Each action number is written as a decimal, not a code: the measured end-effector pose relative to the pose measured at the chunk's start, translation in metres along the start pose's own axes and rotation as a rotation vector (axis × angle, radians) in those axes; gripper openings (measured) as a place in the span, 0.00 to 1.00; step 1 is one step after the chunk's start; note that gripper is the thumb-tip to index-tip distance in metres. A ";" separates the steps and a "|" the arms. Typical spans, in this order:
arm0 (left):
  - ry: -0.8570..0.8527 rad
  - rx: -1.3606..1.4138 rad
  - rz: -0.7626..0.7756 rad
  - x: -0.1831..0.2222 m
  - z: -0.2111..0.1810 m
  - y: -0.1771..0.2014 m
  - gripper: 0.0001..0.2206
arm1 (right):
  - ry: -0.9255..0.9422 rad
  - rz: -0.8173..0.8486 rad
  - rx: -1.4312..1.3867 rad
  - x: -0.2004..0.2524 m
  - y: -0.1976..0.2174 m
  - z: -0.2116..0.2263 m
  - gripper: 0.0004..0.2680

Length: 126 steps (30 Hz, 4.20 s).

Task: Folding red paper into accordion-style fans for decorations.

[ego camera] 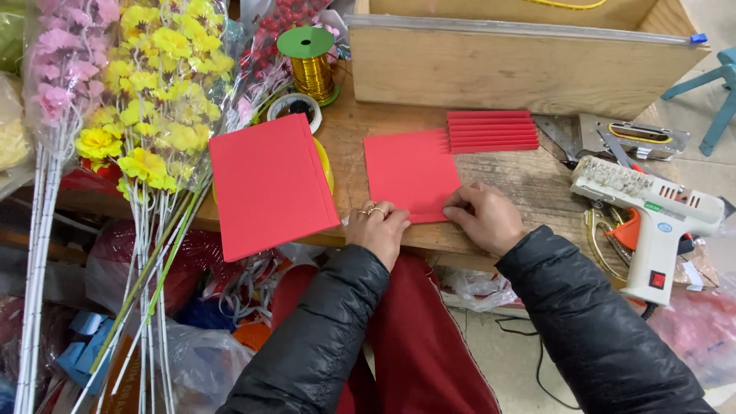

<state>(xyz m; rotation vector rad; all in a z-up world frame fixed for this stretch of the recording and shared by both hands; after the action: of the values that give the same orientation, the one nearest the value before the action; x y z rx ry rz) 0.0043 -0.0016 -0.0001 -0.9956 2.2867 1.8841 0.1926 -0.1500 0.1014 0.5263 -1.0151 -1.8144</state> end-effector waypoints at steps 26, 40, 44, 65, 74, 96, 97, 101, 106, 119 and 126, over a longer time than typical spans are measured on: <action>0.339 0.069 0.099 0.053 -0.120 0.079 0.45 | 0.341 -0.289 0.551 0.065 -0.046 0.006 0.22; 0.346 0.020 0.163 0.054 -0.118 0.067 0.47 | 0.351 -0.369 0.041 0.057 -0.033 -0.022 0.14; 0.336 -0.001 0.172 0.054 -0.117 0.064 0.46 | 0.379 -0.401 0.087 0.052 -0.016 -0.030 0.13; 0.340 -0.024 0.153 0.055 -0.117 0.060 0.46 | 0.454 -0.438 0.621 0.070 -0.045 0.040 0.17; 0.344 -0.025 0.249 0.049 -0.117 0.071 0.45 | 0.385 -0.314 0.617 0.068 -0.047 0.035 0.17; 0.391 -0.095 0.425 0.031 -0.125 0.088 0.51 | 0.165 -0.225 0.515 0.079 -0.025 -0.018 0.19; 0.373 -0.139 0.335 0.029 -0.128 0.088 0.55 | 0.164 -0.207 0.498 0.080 -0.024 -0.016 0.19; 0.228 -0.086 0.241 0.008 -0.148 0.078 0.55 | 0.149 -0.225 0.555 0.080 -0.029 -0.018 0.18; 0.267 -0.137 0.526 0.005 -0.146 0.064 0.62 | 0.111 -0.219 0.553 0.080 -0.030 -0.018 0.17; 0.572 -0.016 0.618 0.036 -0.106 0.142 0.51 | 0.101 -0.153 0.427 0.082 -0.024 -0.016 0.18; 0.572 0.012 0.569 0.046 -0.101 0.129 0.53 | 0.102 -0.168 0.358 0.082 -0.024 -0.021 0.19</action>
<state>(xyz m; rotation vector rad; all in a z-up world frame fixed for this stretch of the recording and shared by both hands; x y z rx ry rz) -0.0560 -0.1025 0.1226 -1.0747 3.1905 1.9299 0.1576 -0.2265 0.0761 0.9373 -1.2636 -1.7361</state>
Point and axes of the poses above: each hand's wrist, its own x-axis away from the middle knuckle, its own y-axis out of the back of the hand, z = x × y, the point moved 1 cm from there along -x, towards the middle knuckle, and after that the axes turned 5 degrees about z, right-handed, at the moved point
